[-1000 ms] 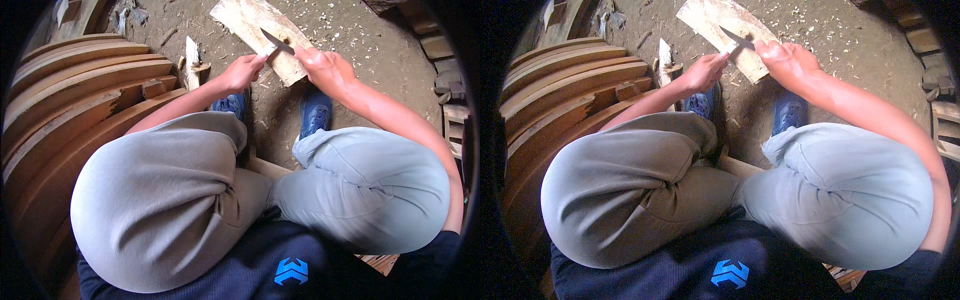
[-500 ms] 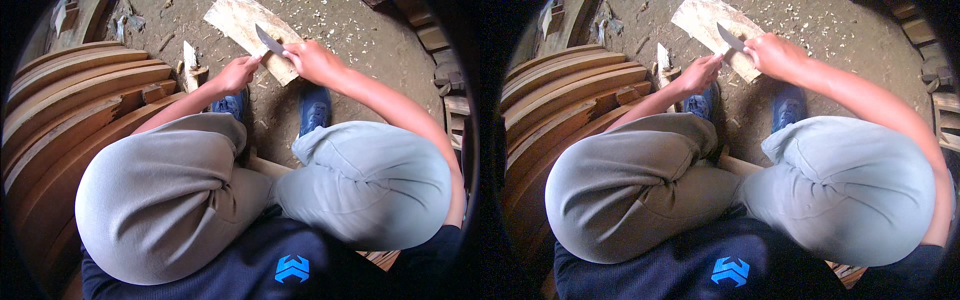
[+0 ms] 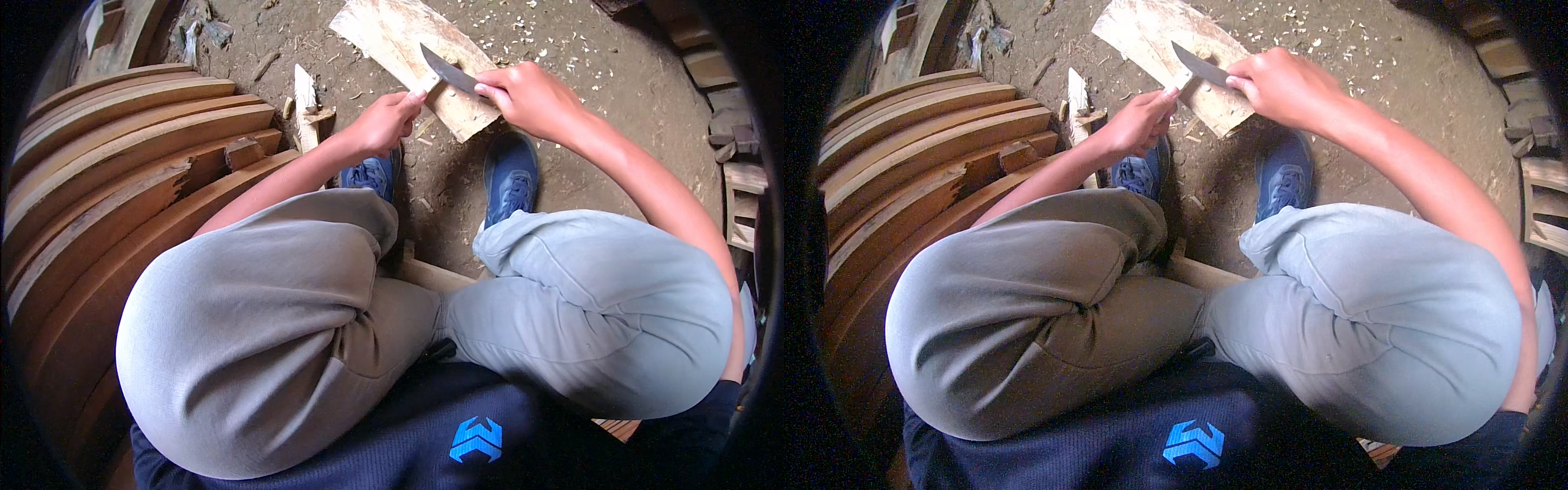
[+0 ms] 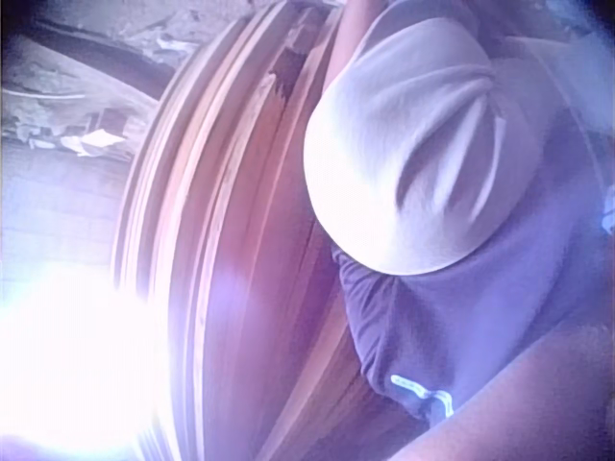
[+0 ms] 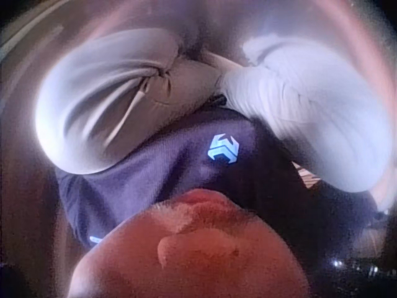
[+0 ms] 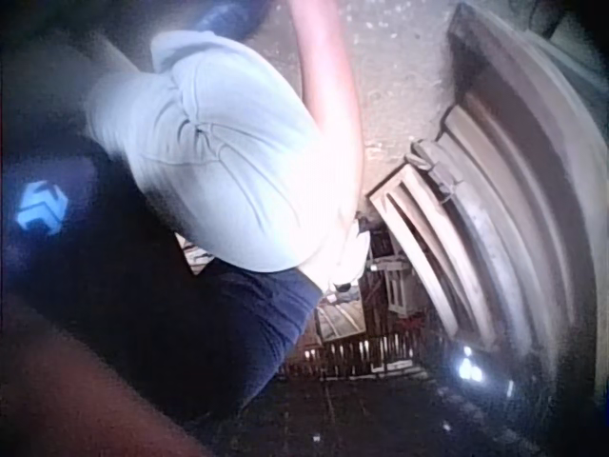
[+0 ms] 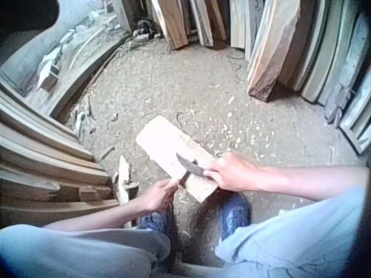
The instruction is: The person carves a small rectangular piece of wood using a knife, repeatedly shaving thin layers from its surface. The person holds the wood with the left hand and uses the right hand to guide the knife, producing wood shavings that accumulate on the ground.
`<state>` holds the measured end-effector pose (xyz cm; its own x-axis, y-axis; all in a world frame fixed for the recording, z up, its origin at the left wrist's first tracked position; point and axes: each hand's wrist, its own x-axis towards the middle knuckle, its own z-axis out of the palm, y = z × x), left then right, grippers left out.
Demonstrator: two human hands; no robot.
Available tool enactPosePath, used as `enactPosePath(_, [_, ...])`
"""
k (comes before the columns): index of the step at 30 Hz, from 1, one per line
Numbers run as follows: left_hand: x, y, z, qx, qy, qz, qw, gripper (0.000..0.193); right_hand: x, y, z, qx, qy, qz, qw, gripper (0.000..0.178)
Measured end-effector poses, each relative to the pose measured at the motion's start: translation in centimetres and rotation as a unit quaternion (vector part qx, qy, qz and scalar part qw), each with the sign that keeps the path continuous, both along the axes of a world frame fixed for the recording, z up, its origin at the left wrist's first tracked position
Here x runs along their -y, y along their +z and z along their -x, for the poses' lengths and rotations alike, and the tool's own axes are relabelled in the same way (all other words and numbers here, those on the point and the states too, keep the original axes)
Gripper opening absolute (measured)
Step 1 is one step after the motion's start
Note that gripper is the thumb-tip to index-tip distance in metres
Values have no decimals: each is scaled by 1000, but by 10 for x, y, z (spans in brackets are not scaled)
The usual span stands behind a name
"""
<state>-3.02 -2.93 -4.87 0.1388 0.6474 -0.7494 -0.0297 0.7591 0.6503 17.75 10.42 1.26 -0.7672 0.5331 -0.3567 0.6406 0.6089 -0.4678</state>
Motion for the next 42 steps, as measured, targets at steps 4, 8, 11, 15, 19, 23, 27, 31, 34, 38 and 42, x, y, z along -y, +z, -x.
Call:
enactPosePath(4, [0,-1,0,-8,7,1,1000,43,5,1,0,-10,30,-46,998,20])
enactPosePath(8, [0,-1,0,-3,3,7,1000,43,15,-4,-8,-19,60,-123,990,15])
enactPosePath(11, [1,-1,0,-11,5,-9,1000,42,22,-7,-7,4,82,-177,981,13])
enactPosePath(15, [-2,0,-1,-34,-13,-15,999,40,24,0,5,52,105,-201,973,18])
enactPosePath(19, [-4,3,-3,-28,2,-20,999,40,16,-6,2,-11,88,-132,987,12])
enactPosePath(23, [-2,-2,1,-1,4,-13,1000,40,13,-3,19,-22,25,-31,999,19])
enactPosePath(27, [-1,2,-1,-16,5,9,1000,40,0,-5,45,4,48,-49,998,22])
enactPosePath(31, [-1,-1,-1,-9,-4,2,1000,42,-1,-2,39,10,13,-8,1000,24])
enactPosePath(34, [2,-3,0,-7,-3,10,1000,43,-4,-21,19,-48,-29,39,998,26])
enactPosePath(38, [2,-6,1,2,-3,-3,1000,43,-6,-19,-1,-90,-60,28,994,28])
enactPosePath(42, [3,-2,1,0,-8,5,1000,43,-4,-11,-3,-59,-31,11,998,27])
